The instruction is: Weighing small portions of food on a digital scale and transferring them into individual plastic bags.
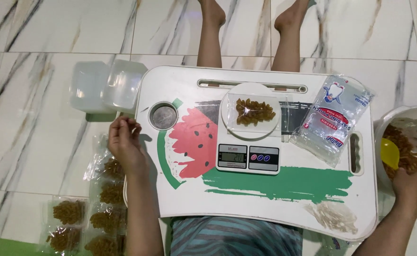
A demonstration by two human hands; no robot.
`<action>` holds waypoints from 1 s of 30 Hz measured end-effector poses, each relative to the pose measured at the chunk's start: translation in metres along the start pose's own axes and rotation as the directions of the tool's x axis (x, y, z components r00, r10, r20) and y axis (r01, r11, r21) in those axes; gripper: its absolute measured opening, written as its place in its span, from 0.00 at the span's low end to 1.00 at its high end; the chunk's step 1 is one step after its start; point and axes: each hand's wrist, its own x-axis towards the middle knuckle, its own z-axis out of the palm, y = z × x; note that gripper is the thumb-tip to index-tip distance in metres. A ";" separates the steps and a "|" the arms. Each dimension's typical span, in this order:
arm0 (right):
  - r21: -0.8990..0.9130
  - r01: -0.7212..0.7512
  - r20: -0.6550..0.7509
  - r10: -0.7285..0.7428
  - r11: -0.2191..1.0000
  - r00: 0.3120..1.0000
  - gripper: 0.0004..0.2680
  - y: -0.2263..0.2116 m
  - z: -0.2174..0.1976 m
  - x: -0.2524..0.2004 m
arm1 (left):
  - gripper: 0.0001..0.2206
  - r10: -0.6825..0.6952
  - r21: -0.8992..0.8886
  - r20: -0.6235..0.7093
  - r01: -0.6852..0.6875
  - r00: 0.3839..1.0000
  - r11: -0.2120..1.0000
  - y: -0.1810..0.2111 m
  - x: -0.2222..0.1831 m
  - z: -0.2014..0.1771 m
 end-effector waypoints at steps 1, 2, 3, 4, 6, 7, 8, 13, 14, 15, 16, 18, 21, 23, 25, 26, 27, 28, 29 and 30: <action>0.003 -0.003 -0.001 0.003 1.000 1.000 0.15 0.001 0.003 0.002 | 0.06 0.002 -0.001 0.003 -0.002 1.000 1.000 -0.004 0.002 0.001; -0.024 -0.017 0.000 0.017 1.000 1.000 0.16 0.001 0.006 0.004 | 0.06 0.040 0.057 0.061 -0.044 0.997 0.997 -0.008 0.003 0.001; -0.052 -0.032 0.001 0.032 0.998 0.999 0.17 0.002 0.010 0.005 | 0.06 0.075 0.114 0.121 -0.088 0.990 0.990 -0.013 0.005 0.002; -0.050 -0.035 0.000 0.036 0.998 0.999 0.17 0.001 0.007 0.004 | 0.06 0.076 0.113 0.125 -0.090 0.989 0.989 -0.013 0.001 0.010; -0.021 -0.029 0.069 0.031 0.999 0.997 0.16 -0.003 0.002 0.001 | 0.06 0.124 0.145 0.250 -0.164 0.960 0.976 -0.013 -0.006 0.028; -0.018 -0.033 0.065 0.034 0.999 0.997 0.16 -0.004 0.002 0.002 | 0.06 0.127 0.140 0.254 -0.166 0.959 0.976 -0.012 -0.013 0.041; -0.031 -0.037 0.101 0.040 0.999 0.994 0.17 -0.006 0.001 0.002 | 0.06 0.145 0.193 0.374 -0.229 0.916 0.954 -0.011 -0.020 0.054; 0.052 -0.023 0.225 0.011 0.998 0.974 0.18 -0.014 -0.017 -0.002 | 0.26 -0.238 0.456 0.735 -0.203 0.635 0.867 -0.004 -0.073 0.125; 0.010 -0.039 0.197 0.037 0.999 0.980 0.17 -0.015 -0.015 -0.003 | 0.24 -0.033 0.316 0.906 -0.623 0.422 0.716 -0.018 -0.079 0.136; -0.032 -0.056 0.167 0.060 0.998 0.984 0.17 -0.016 -0.012 -0.002 | 0.28 0.069 0.070 0.991 -0.899 0.111 0.433 -0.032 -0.084 0.146; -0.029 -0.054 0.161 0.058 0.998 0.985 0.17 -0.025 -0.024 -0.006 | 0.28 0.076 0.068 0.991 -0.900 0.112 0.431 -0.043 -0.090 0.153; 0.036 -0.164 0.335 0.143 0.986 0.932 0.20 -0.041 -0.051 -0.012 | 0.30 -0.072 0.082 0.995 -0.964 0.066 0.251 -0.065 -0.102 0.169; 0.038 -0.158 0.336 0.136 0.987 0.932 0.25 -0.042 -0.054 -0.013 | 0.29 -0.004 0.088 0.996 -0.970 0.089 0.228 -0.086 -0.118 0.183; 0.068 -0.147 0.320 0.118 0.987 0.940 0.24 -0.042 -0.055 -0.018 | 0.29 0.034 0.116 0.991 -0.970 0.126 0.214 -0.099 -0.123 0.187; 0.098 -0.136 0.303 0.101 0.986 0.948 0.23 -0.042 -0.053 -0.016 | 0.29 0.075 0.143 0.984 -0.969 0.161 0.201 -0.107 -0.126 0.189; 0.062 -0.122 0.297 0.099 0.991 0.950 0.24 -0.041 -0.049 -0.013 | 0.29 0.096 0.149 0.981 -0.969 0.170 0.196 -0.108 -0.127 0.188; 0.024 -0.110 0.294 0.098 0.994 0.951 0.25 -0.039 -0.045 -0.012 | 0.28 0.116 0.154 0.977 -0.969 0.178 0.191 -0.109 -0.129 0.187; 0.027 -0.112 0.293 0.099 0.993 0.951 0.25 -0.040 -0.049 -0.015 | 0.28 0.117 0.151 0.977 -0.970 0.175 0.190 -0.110 -0.128 0.186; 0.070 -0.108 0.276 0.085 0.992 0.957 0.24 -0.042 -0.053 -0.018 | 0.27 0.161 0.153 0.971 -0.976 0.178 0.155 -0.111 -0.127 0.185; 0.112 -0.103 0.258 0.071 0.988 0.964 0.23 -0.043 -0.057 -0.022 | 0.26 0.204 0.156 0.963 -0.980 0.178 0.121 -0.112 -0.126 0.183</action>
